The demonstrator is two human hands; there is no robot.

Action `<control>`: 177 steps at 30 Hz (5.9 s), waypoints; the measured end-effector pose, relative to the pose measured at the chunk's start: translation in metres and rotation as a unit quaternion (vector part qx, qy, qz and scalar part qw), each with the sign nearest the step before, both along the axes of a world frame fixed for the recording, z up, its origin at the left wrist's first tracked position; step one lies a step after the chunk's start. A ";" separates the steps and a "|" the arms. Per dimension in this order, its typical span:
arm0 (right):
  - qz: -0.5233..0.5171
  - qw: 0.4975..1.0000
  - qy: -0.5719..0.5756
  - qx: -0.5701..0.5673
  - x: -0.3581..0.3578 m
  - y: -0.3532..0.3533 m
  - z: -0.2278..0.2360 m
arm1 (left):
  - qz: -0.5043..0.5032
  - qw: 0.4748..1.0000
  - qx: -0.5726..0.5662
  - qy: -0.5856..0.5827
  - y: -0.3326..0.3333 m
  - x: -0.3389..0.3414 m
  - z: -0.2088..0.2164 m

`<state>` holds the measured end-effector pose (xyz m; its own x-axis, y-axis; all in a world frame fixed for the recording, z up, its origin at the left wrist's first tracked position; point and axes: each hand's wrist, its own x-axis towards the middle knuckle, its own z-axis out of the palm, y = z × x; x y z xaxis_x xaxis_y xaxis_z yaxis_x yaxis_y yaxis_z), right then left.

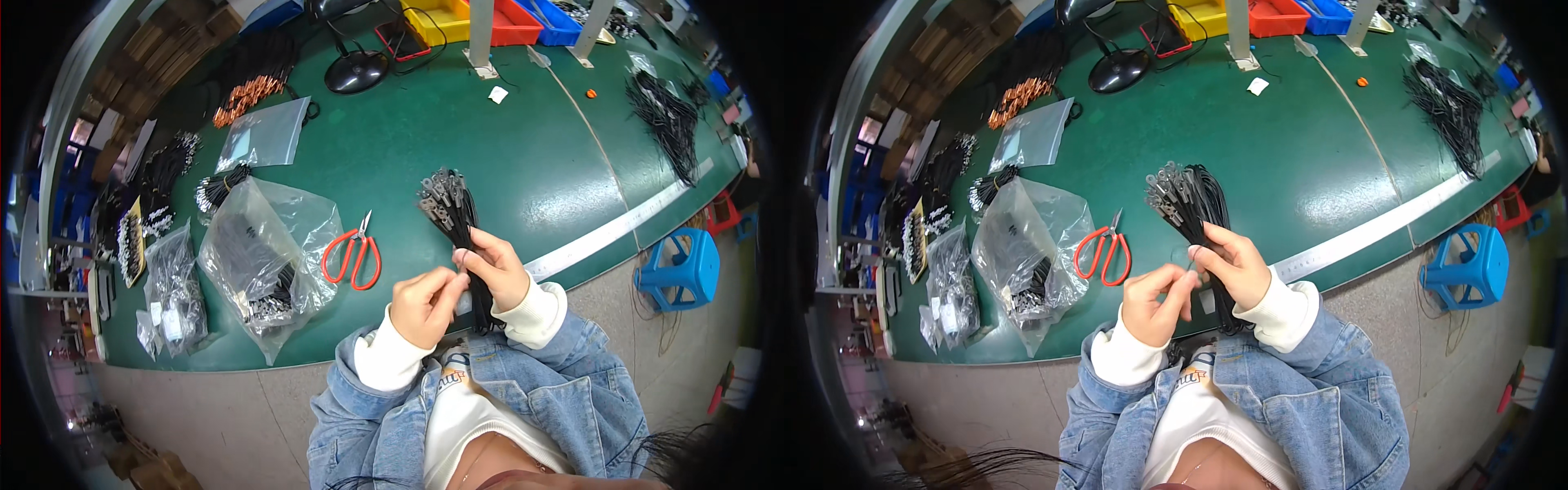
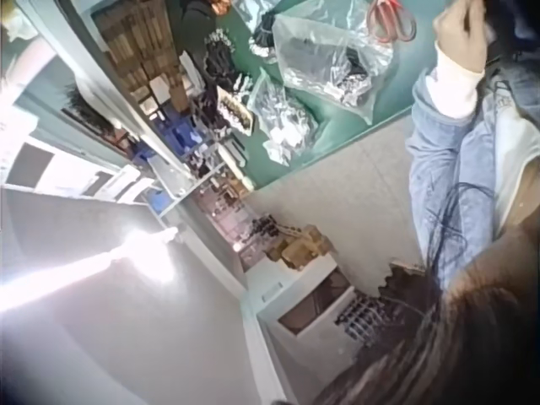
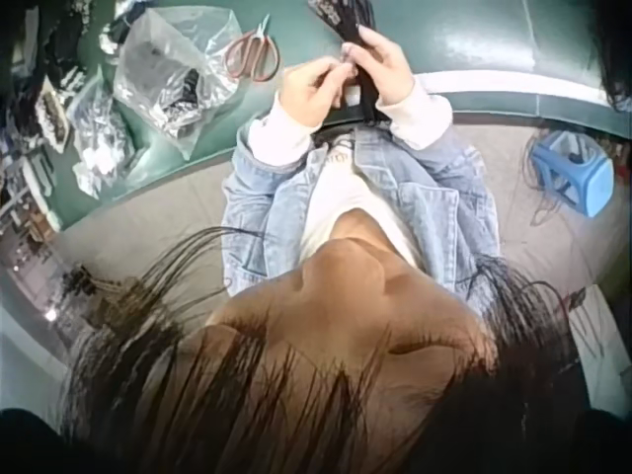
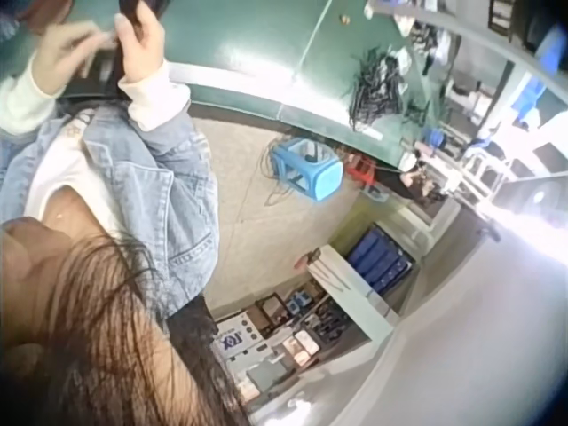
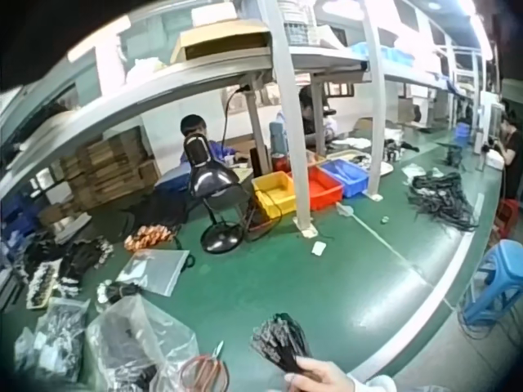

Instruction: The person unbinds a bundle of wired cables, measures the cables against a ruler by hand, and cuts them with scissors.

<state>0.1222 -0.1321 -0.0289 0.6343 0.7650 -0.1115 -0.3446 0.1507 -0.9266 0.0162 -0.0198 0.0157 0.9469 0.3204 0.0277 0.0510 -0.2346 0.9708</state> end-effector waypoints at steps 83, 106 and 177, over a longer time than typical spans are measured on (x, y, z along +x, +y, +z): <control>0.012 0.978 0.038 0.206 0.238 -0.115 0.052 | -0.044 0.882 0.468 0.030 -0.020 0.129 -0.058; -0.079 0.915 -0.309 0.248 0.078 -0.068 0.100 | -0.142 0.968 0.166 -0.122 -0.030 0.166 -0.052; -0.138 0.630 -0.727 -0.235 0.135 -0.107 -0.014 | -0.585 0.548 -0.531 -0.274 -0.039 -0.062 0.034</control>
<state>0.2573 -0.2387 -0.0426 0.4292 0.7031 0.5670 0.8994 -0.3901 -0.1970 -0.0459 -0.0584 0.0498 0.4634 -0.3863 0.7975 0.1022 0.9173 0.3849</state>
